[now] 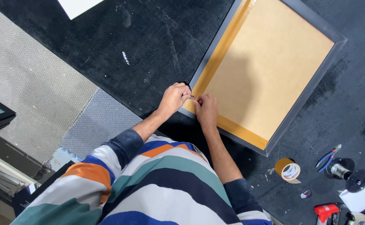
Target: Securing the backing board of a picture frame with a pneumatic stapler and sealing the edges with adhesive tape.
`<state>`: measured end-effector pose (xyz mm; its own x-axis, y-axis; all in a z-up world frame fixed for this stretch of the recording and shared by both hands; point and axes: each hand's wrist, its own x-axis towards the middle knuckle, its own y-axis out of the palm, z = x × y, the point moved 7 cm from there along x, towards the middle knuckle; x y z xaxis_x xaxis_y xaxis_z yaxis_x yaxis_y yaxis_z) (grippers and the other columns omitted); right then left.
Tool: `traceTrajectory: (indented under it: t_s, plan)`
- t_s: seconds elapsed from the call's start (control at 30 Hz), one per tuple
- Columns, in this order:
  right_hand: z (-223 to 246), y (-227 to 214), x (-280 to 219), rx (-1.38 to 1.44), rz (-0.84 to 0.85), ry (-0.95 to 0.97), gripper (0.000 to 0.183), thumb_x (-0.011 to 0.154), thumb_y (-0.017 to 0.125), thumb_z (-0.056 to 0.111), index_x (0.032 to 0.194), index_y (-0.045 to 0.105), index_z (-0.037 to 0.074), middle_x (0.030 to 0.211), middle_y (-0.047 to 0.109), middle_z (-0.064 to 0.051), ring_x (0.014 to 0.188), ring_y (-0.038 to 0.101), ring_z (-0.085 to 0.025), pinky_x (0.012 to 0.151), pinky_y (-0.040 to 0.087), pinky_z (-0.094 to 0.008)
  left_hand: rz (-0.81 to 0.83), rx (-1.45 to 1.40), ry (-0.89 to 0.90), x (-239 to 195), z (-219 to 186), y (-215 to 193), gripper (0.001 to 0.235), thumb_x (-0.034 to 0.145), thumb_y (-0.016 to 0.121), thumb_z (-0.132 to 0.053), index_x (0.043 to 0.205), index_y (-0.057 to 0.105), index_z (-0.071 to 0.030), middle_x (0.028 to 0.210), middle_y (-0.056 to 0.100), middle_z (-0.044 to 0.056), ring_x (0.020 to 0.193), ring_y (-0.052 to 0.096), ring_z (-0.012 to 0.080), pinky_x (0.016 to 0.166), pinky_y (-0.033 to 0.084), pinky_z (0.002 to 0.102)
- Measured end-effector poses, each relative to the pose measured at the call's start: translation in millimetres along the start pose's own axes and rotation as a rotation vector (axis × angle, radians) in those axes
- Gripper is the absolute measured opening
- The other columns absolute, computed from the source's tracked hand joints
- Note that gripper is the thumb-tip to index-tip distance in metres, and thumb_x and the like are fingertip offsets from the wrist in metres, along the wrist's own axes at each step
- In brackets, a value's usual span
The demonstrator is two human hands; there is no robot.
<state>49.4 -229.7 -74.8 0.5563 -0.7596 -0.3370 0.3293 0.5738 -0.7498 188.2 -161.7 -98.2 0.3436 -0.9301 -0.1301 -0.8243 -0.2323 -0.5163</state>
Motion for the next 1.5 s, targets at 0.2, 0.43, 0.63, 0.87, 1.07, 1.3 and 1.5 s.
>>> traceTrajectory:
  t_s: [0.2,0.43,0.63,0.87,1.07,1.3,1.5]
  plan:
    - [-10,14,-1,-0.067,-0.020,-0.027,0.014,0.090,0.075,0.017,0.090,0.063,0.009,0.090,0.056,-0.008,0.097,0.060,-0.036,0.082,0.052,-0.051,0.017,-0.010,0.014,2,-6,-2,0.012,0.081,0.080,-0.009,0.080,0.069,-0.013,0.070,0.059,0.005,0.078,0.062,0.0288,0.071,0.054,0.041]
    - [-3,19,-6,-0.246,0.015,-0.052,0.012,0.097,0.066,0.023,0.095,0.059,0.013,0.097,0.055,-0.007,0.099,0.059,-0.032,0.083,0.049,-0.049,0.049,0.000,-0.032,2,0,0,0.010,0.083,0.079,-0.010,0.079,0.070,-0.014,0.071,0.059,0.005,0.080,0.063,0.0293,0.072,0.054,0.042]
    - [-2,25,-8,-0.361,0.032,-0.091,0.013,0.102,0.060,0.025,0.104,0.057,0.013,0.101,0.055,-0.009,0.102,0.060,-0.031,0.083,0.049,-0.047,0.037,0.030,-0.020,1,-4,2,0.009,0.084,0.078,-0.010,0.079,0.070,-0.013,0.071,0.060,0.006,0.079,0.063,0.0295,0.072,0.054,0.042]
    - [-10,33,-6,-0.413,-0.022,-0.156,0.016,0.102,0.054,0.030,0.102,0.051,0.014,0.097,0.053,-0.007,0.097,0.058,-0.030,0.079,0.047,-0.045,0.061,-0.008,-0.058,1,-2,-1,0.006,0.085,0.078,-0.011,0.082,0.072,-0.012,0.073,0.061,0.007,0.082,0.064,0.0312,0.075,0.055,0.045]
    - [-17,39,-4,-0.446,-0.050,-0.177,0.016,0.102,0.055,0.030,0.101,0.051,0.014,0.095,0.053,-0.007,0.095,0.059,-0.029,0.077,0.048,-0.043,0.070,0.010,-0.066,3,0,2,0.007,0.086,0.077,-0.012,0.081,0.072,-0.014,0.072,0.061,0.004,0.080,0.065,0.0288,0.075,0.055,0.043]
    - [-16,38,-6,-0.456,-0.098,-0.248,0.017,0.099,0.061,0.028,0.099,0.050,0.014,0.091,0.052,-0.007,0.091,0.059,-0.030,0.075,0.048,-0.042,0.056,0.027,-0.033,2,3,4,0.010,0.086,0.077,-0.013,0.078,0.070,-0.014,0.072,0.061,0.004,0.082,0.065,0.0283,0.075,0.056,0.041]
    - [-17,40,-6,-0.473,-0.146,-0.317,0.020,0.096,0.063,0.028,0.096,0.050,0.012,0.087,0.050,-0.007,0.086,0.058,-0.030,0.074,0.048,-0.041,0.066,0.007,-0.098,-3,0,-1,0.009,0.084,0.078,-0.013,0.079,0.071,-0.014,0.070,0.061,0.002,0.076,0.066,0.0280,0.073,0.055,0.041]
